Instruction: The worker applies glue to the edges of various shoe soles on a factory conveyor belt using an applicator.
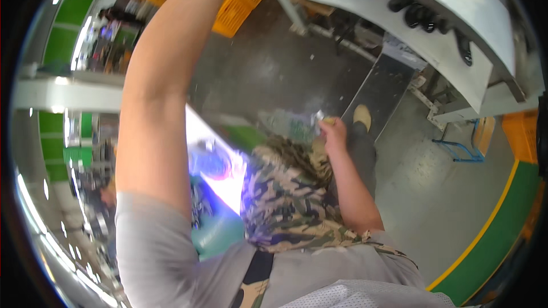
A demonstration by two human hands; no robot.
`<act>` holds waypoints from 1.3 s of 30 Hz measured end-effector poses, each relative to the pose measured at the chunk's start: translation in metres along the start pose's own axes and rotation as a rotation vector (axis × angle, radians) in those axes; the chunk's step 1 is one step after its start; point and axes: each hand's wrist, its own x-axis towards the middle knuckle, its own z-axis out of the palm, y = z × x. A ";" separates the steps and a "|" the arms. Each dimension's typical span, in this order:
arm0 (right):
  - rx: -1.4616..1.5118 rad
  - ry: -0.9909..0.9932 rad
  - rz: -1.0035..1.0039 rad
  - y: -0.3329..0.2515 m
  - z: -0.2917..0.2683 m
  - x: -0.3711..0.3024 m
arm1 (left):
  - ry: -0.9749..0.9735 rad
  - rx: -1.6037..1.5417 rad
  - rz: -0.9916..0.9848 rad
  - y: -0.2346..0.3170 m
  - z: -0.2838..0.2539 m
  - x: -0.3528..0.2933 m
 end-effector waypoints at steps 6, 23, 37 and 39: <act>-0.013 -0.010 0.003 0.009 -0.006 0.011 | 0.018 -0.069 0.071 -0.057 -0.013 -0.262; -0.318 -0.184 0.242 0.024 0.032 -0.021 | 1.028 -1.692 -2.089 -0.270 -0.054 -0.894; -0.531 -0.314 0.142 0.023 0.108 -0.091 | 1.833 -1.654 -1.619 -0.310 0.034 -0.854; -0.584 -0.383 0.159 0.030 0.117 -0.091 | 1.698 -1.748 -1.539 -0.288 0.025 -0.882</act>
